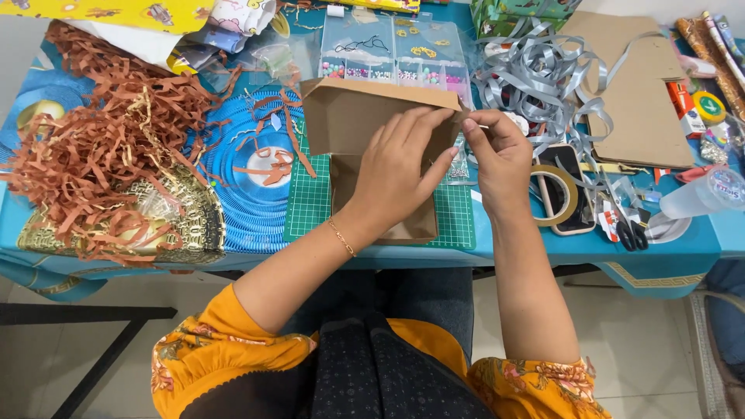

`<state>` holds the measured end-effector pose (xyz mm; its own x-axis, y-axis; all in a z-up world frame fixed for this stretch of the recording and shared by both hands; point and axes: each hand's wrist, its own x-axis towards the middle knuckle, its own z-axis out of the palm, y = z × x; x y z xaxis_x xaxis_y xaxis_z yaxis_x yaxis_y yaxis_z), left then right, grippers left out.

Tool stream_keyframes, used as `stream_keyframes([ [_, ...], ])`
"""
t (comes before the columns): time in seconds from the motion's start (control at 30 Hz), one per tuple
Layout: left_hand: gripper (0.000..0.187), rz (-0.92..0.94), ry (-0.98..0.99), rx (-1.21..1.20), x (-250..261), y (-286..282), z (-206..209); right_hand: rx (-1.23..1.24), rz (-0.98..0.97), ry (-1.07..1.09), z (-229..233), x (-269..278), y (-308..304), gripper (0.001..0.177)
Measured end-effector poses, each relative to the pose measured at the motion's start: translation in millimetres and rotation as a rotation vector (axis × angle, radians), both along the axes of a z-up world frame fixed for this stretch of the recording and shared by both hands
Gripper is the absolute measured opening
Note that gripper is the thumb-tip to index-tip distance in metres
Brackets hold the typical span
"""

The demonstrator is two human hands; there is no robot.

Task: Assembling a small cardboard box and filling it with decorative shredded paper and small bags of jewelry supplies.

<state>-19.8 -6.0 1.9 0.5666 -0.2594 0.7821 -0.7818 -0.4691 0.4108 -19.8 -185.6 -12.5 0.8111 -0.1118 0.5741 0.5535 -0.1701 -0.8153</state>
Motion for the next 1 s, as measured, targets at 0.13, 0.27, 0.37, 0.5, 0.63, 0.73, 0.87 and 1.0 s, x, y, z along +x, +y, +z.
stream_keyframes([
  [0.13,0.047,-0.061,0.076,0.004,1.0,-0.5,-0.1,-0.009,-0.022,-0.028,-0.4,4.3,0.3,0.009],
  [0.27,0.053,-0.256,0.300,-0.174,-5.1,-1.4,2.8,0.014,-0.030,-0.035,0.9,1.4,10.2,0.008],
  [0.37,0.060,-0.367,0.416,-0.255,-6.3,-4.6,-1.0,-0.075,-0.087,-0.121,-2.8,0.4,13.4,0.014],
  [0.5,0.060,-0.316,0.411,-0.095,-2.4,-1.2,-4.9,-0.255,-0.238,-0.183,5.0,-7.6,22.0,0.017],
  [0.63,0.058,-0.184,0.240,0.012,-2.8,12.3,-5.7,-0.256,-0.310,-0.187,-3.4,2.1,11.2,0.011],
  [0.73,0.033,0.093,-0.158,-0.161,-8.2,48.7,15.8,-0.278,-0.268,-0.200,-0.1,4.2,4.8,0.015],
  [0.87,0.044,0.217,-0.069,-0.282,14.5,92.3,-5.8,-0.303,-0.276,-0.088,18.9,-2.5,21.4,0.022],
  [1.0,0.049,-0.142,0.494,-0.673,34.5,97.5,-16.7,-0.335,-0.248,-0.134,17.6,14.6,22.2,0.024],
])
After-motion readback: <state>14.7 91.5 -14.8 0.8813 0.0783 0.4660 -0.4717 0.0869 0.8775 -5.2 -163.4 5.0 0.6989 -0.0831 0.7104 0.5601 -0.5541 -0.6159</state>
